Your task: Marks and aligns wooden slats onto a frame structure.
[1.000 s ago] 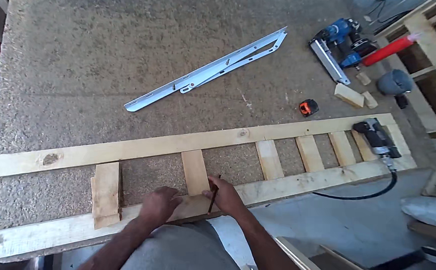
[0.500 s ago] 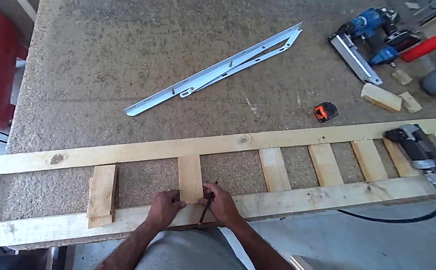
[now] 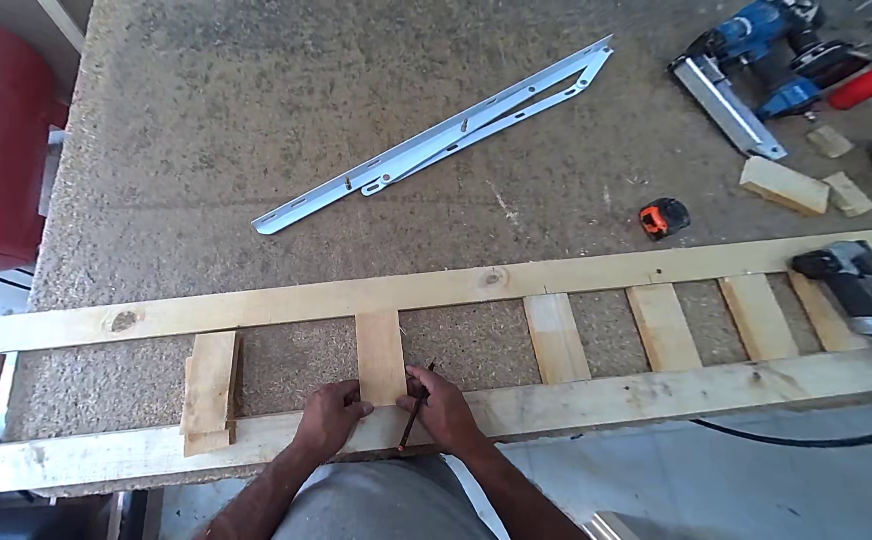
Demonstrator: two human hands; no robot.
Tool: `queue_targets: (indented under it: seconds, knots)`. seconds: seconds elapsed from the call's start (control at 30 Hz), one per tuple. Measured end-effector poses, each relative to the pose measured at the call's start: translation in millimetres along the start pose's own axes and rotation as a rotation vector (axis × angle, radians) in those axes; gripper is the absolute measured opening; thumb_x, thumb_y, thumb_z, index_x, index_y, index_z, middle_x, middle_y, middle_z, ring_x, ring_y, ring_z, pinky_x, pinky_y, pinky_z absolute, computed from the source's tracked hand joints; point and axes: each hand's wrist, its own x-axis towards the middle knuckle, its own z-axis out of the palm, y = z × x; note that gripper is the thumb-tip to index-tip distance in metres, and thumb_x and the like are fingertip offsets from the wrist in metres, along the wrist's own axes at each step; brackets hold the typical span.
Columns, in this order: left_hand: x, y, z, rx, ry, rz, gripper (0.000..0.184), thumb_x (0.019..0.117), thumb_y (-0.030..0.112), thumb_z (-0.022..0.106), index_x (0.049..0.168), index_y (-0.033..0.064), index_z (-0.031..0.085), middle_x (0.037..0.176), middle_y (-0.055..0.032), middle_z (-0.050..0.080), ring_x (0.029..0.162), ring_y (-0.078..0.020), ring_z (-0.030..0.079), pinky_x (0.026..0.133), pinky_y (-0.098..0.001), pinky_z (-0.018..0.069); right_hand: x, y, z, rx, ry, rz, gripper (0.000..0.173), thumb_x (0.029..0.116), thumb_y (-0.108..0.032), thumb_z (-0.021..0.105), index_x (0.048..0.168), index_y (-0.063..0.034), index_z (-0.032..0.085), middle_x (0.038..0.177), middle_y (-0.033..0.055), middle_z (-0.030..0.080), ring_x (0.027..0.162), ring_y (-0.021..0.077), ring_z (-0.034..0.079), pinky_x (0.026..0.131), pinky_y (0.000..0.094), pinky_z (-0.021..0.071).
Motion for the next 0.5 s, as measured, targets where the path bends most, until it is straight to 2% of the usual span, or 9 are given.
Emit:
queue_targets:
  seconds: [0.07, 0.13, 0.17, 0.23, 0.3, 0.43, 0.5]
  knots:
    - [-2, 2, 1, -0.002, 0.035, -0.007, 0.032, 0.0937, 0.036, 0.07, 0.112, 0.0098, 0.073, 0.095, -0.0035, 0.072, 0.088, -0.0161, 0.068, 0.088, -0.0412, 0.0551, 0, 1, 1, -0.026, 0.012, -0.003, 0.052, 0.0952, -0.039, 0.068, 0.135, -0.0047, 0.065, 0.112, 0.0056, 0.075, 0.106, 0.017, 0.07, 0.1, 0.0363, 0.0541]
    - [-7, 2, 5, 0.073, 0.096, 0.016, 0.041, 0.0941, 0.038, 0.07, 0.12, 0.0067, 0.072, 0.113, -0.0096, 0.069, 0.101, -0.0207, 0.068, 0.097, -0.0403, 0.0543, -1, 4, 4, -0.072, 0.032, -0.016, 0.051, 0.0962, -0.04, 0.067, 0.134, -0.0053, 0.066, 0.113, 0.0068, 0.075, 0.108, 0.0189, 0.07, 0.101, 0.0371, 0.0537]
    - [-9, -1, 9, 0.149, 0.122, 0.044, 0.043, 0.0962, 0.043, 0.067, 0.118, 0.006, 0.073, 0.117, -0.0129, 0.067, 0.106, -0.0243, 0.067, 0.1, -0.0416, 0.0532, -3, 7, 6, -0.101, 0.048, -0.033, 0.05, 0.0968, -0.041, 0.066, 0.133, -0.0063, 0.068, 0.113, 0.0067, 0.075, 0.107, 0.0191, 0.071, 0.101, 0.0373, 0.0541]
    - [-12, -6, 17, 0.307, 0.16, 0.091, 0.048, 0.1002, 0.05, 0.057, 0.112, 0.007, 0.075, 0.117, -0.0165, 0.068, 0.114, -0.0314, 0.065, 0.103, -0.0476, 0.05, -7, 12, 9, -0.171, 0.082, -0.073, 0.049, 0.0977, -0.045, 0.065, 0.128, -0.0071, 0.071, 0.111, 0.0081, 0.076, 0.107, 0.0217, 0.071, 0.1, 0.039, 0.0551]
    - [-12, -7, 22, 0.424, 0.187, 0.122, 0.051, 0.1021, 0.052, 0.051, 0.108, 0.0081, 0.075, 0.112, -0.0168, 0.07, 0.113, -0.035, 0.065, 0.101, -0.0515, 0.0506, -10, 17, 12, -0.232, 0.115, -0.115, 0.049, 0.0969, -0.05, 0.064, 0.118, -0.006, 0.074, 0.106, 0.0117, 0.075, 0.102, 0.0263, 0.071, 0.096, 0.0418, 0.0564]
    - [-11, -11, 28, 0.549, 0.208, 0.151, 0.053, 0.1043, 0.053, 0.045, 0.107, 0.0094, 0.074, 0.112, -0.0156, 0.07, 0.112, -0.0357, 0.066, 0.094, -0.0531, 0.0533, -11, 22, 14, -0.281, 0.123, -0.142, 0.05, 0.0949, -0.055, 0.066, 0.107, -0.007, 0.077, 0.098, 0.0107, 0.075, 0.098, 0.026, 0.072, 0.092, 0.0419, 0.0576]
    - [-11, -13, 29, 0.604, 0.209, 0.166, 0.054, 0.1051, 0.053, 0.042, 0.104, 0.0095, 0.074, 0.11, -0.0156, 0.07, 0.11, -0.0364, 0.066, 0.091, -0.0538, 0.0542, -12, 25, 18, -0.317, 0.172, -0.196, 0.048, 0.0955, -0.054, 0.065, 0.099, -0.0069, 0.076, 0.09, 0.0099, 0.074, 0.091, 0.0254, 0.072, 0.086, 0.0415, 0.0593]
